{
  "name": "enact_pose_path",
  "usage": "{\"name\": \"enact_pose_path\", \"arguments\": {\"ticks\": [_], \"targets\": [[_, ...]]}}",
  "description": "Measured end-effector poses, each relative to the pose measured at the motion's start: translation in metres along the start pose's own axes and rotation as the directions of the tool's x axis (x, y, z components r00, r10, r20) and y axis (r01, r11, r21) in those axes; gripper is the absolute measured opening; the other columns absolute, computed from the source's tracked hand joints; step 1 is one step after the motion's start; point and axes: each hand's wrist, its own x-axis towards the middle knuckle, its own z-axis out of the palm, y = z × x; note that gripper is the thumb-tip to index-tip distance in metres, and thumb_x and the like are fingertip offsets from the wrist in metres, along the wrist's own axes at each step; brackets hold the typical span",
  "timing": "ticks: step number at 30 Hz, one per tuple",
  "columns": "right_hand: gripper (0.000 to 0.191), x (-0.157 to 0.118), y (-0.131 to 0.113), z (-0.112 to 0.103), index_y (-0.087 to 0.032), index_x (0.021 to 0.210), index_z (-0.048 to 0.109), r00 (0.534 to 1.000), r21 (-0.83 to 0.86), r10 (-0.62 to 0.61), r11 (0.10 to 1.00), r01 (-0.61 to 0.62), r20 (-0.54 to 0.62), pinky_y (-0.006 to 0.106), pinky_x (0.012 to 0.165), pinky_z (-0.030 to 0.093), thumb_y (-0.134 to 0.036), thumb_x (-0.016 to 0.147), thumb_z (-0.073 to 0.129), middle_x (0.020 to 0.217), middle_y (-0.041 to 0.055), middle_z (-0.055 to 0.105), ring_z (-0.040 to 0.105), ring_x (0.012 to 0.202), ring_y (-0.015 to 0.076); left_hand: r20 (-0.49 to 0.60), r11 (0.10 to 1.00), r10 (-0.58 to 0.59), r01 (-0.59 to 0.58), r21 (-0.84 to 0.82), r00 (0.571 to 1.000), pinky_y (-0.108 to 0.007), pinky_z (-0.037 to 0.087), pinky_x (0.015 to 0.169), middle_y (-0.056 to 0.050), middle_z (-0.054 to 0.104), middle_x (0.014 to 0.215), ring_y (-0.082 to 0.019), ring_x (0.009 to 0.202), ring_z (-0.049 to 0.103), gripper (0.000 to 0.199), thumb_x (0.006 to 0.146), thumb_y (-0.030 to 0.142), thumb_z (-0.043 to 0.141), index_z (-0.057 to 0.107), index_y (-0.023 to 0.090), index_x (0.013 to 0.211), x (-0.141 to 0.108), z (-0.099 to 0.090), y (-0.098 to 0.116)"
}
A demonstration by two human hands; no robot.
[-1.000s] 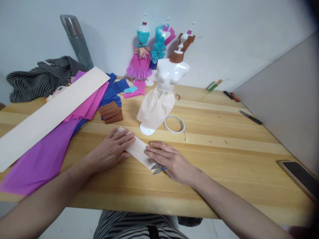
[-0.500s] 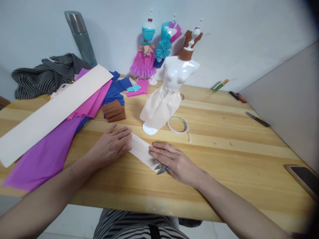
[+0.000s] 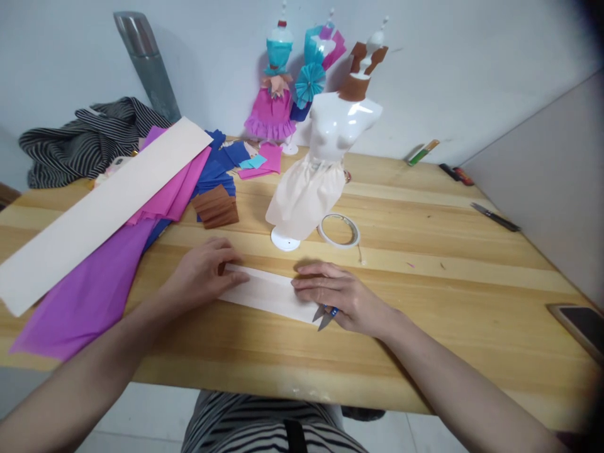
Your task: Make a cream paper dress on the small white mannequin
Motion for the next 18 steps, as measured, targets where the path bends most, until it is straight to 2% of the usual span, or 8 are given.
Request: {"name": "enact_pose_path", "arguments": {"ticks": [2, 7, 10, 12, 14, 16, 18], "targets": [[0.022, 0.001, 0.000, -0.001, -0.015, 0.106, 0.064, 1.000, -0.011, -0.013, 1.000, 0.013, 0.002, 0.043, 0.092, 0.052, -0.013, 0.091, 0.048, 0.105, 0.0120, 0.072, 0.056, 0.116, 0.0231, -0.012, 0.999, -0.015, 0.014, -0.041, 1.000, -0.033, 0.046, 0.075, -0.006, 0.062, 0.086, -0.020, 0.085, 0.058, 0.021, 0.086, 0.034, 0.057, 0.068, 0.016, 0.085, 0.001, 0.000, 0.001], [0.021, 0.001, -0.001, -0.001, -0.014, 0.103, 0.065, 0.999, -0.050, -0.038, 0.998, 0.038, 0.005, 0.044, 0.091, 0.052, -0.012, 0.090, 0.049, 0.105, 0.0118, 0.072, 0.056, 0.116, 0.0243, 0.025, 0.994, 0.016, -0.018, 0.111, 1.000, -0.034, 0.044, 0.075, -0.006, 0.061, 0.086, -0.022, 0.089, 0.055, 0.011, 0.084, 0.022, 0.057, 0.064, 0.015, 0.079, 0.002, 0.007, 0.002], [0.024, -0.002, -0.001, -0.002, -0.015, 0.108, 0.064, 1.000, -0.024, -0.023, 0.999, 0.023, -0.016, 0.042, 0.091, 0.053, -0.011, 0.089, 0.048, 0.108, 0.0121, 0.071, 0.058, 0.114, 0.0231, 0.038, 0.999, 0.001, -0.002, 0.050, 0.999, -0.032, 0.043, 0.073, -0.004, 0.059, 0.080, -0.020, 0.084, 0.054, 0.013, 0.083, 0.018, 0.056, 0.059, 0.016, 0.071, 0.003, 0.007, 0.002], [0.028, -0.006, -0.001, -0.002, -0.017, 0.112, 0.062, 0.995, -0.020, 0.066, 0.997, -0.068, -0.077, 0.038, 0.087, 0.055, -0.011, 0.090, 0.045, 0.112, 0.0119, 0.070, 0.062, 0.110, 0.0210, 0.040, 1.000, -0.014, 0.015, -0.025, 0.999, -0.030, 0.042, 0.071, -0.004, 0.058, 0.079, -0.019, 0.081, 0.054, 0.012, 0.081, 0.017, 0.055, 0.056, 0.016, 0.070, 0.002, 0.004, 0.001], [0.032, -0.010, 0.000, -0.001, -0.019, 0.114, 0.061, 0.955, -0.058, 0.248, 0.964, -0.260, -0.166, 0.034, 0.081, 0.057, -0.010, 0.089, 0.043, 0.108, 0.0104, 0.070, 0.066, 0.101, 0.0194, 0.044, 0.995, -0.037, 0.041, -0.089, 0.998, -0.029, 0.042, 0.068, -0.002, 0.057, 0.076, -0.018, 0.077, 0.053, 0.011, 0.080, 0.018, 0.054, 0.055, 0.017, 0.069, 0.001, 0.000, 0.000], [0.033, -0.013, 0.001, 0.000, -0.019, 0.116, 0.061, 0.864, -0.141, 0.443, 0.864, -0.483, -0.240, 0.033, 0.075, 0.057, -0.012, 0.087, 0.046, 0.102, 0.0095, 0.070, 0.068, 0.090, 0.0200, 0.053, 0.988, -0.079, 0.086, -0.129, 0.995, -0.028, 0.041, 0.064, -0.001, 0.056, 0.073, -0.017, 0.072, 0.053, 0.010, 0.078, 0.021, 0.053, 0.056, 0.017, 0.069, 0.000, -0.003, 0.000], [0.036, -0.014, 0.001, 0.000, -0.018, 0.119, 0.060, 0.774, -0.242, 0.579, 0.737, -0.631, -0.257, 0.037, 0.072, 0.057, -0.019, 0.084, 0.054, 0.102, 0.0105, 0.067, 0.067, 0.084, 0.0224, 0.070, 0.977, -0.128, 0.138, -0.162, 0.989, -0.027, 0.039, 0.061, -0.001, 0.056, 0.071, -0.016, 0.068, 0.052, 0.012, 0.078, 0.025, 0.054, 0.057, 0.017, 0.070, -0.002, -0.005, 0.001]]}}
